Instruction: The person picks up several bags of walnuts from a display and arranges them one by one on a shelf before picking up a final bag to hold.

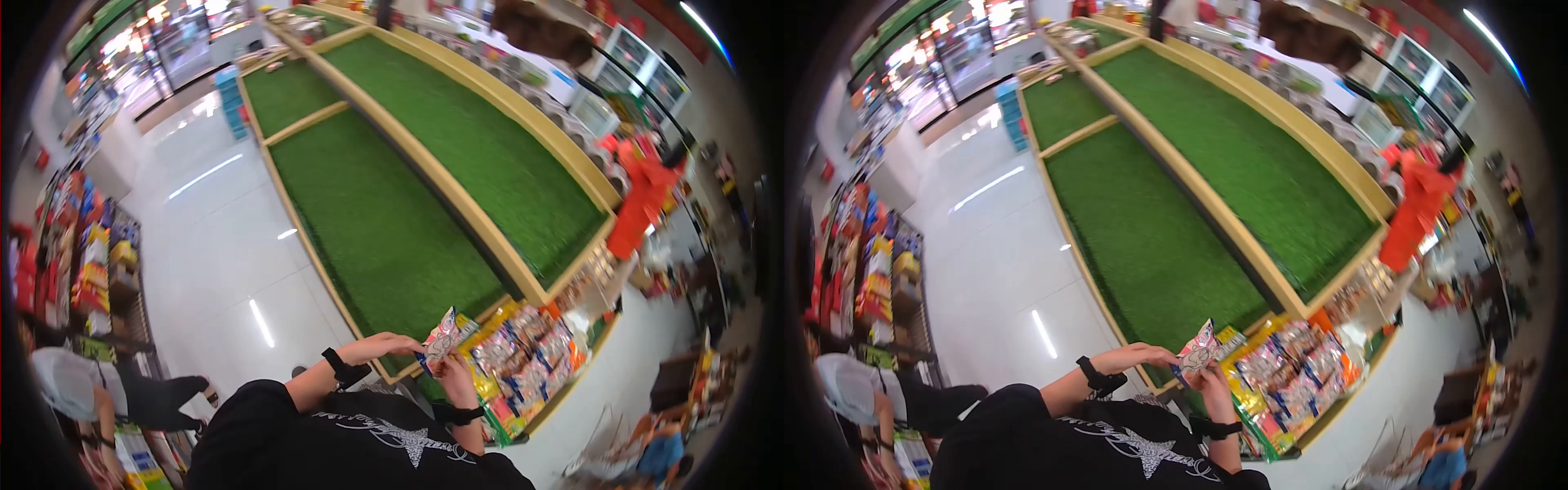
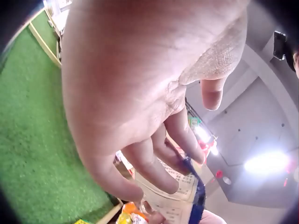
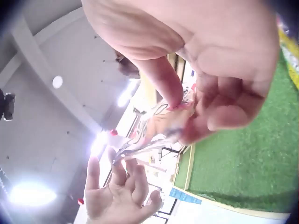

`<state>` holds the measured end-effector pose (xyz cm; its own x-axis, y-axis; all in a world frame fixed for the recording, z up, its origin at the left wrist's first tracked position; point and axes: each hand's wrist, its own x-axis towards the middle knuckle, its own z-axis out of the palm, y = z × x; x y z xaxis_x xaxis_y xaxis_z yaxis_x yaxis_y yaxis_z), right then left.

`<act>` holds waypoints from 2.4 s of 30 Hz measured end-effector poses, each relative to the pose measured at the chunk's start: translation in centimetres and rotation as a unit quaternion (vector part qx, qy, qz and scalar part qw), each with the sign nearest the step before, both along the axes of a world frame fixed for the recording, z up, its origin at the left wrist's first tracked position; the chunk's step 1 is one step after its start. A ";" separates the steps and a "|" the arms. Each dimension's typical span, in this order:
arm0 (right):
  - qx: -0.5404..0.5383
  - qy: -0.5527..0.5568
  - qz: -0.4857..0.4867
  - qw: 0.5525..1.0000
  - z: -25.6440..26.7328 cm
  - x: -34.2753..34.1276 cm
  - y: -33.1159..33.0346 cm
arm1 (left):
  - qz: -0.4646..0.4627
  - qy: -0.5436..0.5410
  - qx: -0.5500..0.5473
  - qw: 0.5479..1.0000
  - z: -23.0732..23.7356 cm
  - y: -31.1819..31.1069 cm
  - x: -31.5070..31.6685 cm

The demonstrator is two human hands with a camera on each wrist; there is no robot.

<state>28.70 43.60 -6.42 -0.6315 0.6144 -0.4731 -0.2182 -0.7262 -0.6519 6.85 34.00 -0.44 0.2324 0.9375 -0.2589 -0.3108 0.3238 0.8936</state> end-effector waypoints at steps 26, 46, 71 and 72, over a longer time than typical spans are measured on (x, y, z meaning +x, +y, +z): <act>0.300 0.051 0.397 0.866 9.3 -33.1 -22.7 | 0.431 0.330 -0.016 0.840 2.2 -33.8 -19.9; 0.386 0.057 0.608 0.692 12.0 -53.1 -18.8 | 0.589 0.171 0.009 0.790 6.5 -29.3 -33.4; 0.343 0.064 0.495 0.795 12.4 -72.1 -11.0 | 0.462 0.356 0.123 0.803 7.0 -20.9 -58.2; 0.320 0.038 0.513 0.796 12.6 -73.4 -11.3 | 0.439 0.266 0.072 0.855 6.5 -21.3 -59.4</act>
<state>-44.65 32.32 6.21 -0.9677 -0.1433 -0.2072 0.2192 -0.0731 -0.9729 -52.53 12.69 6.10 -0.6929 0.7206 0.0233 0.0856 0.0502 0.9951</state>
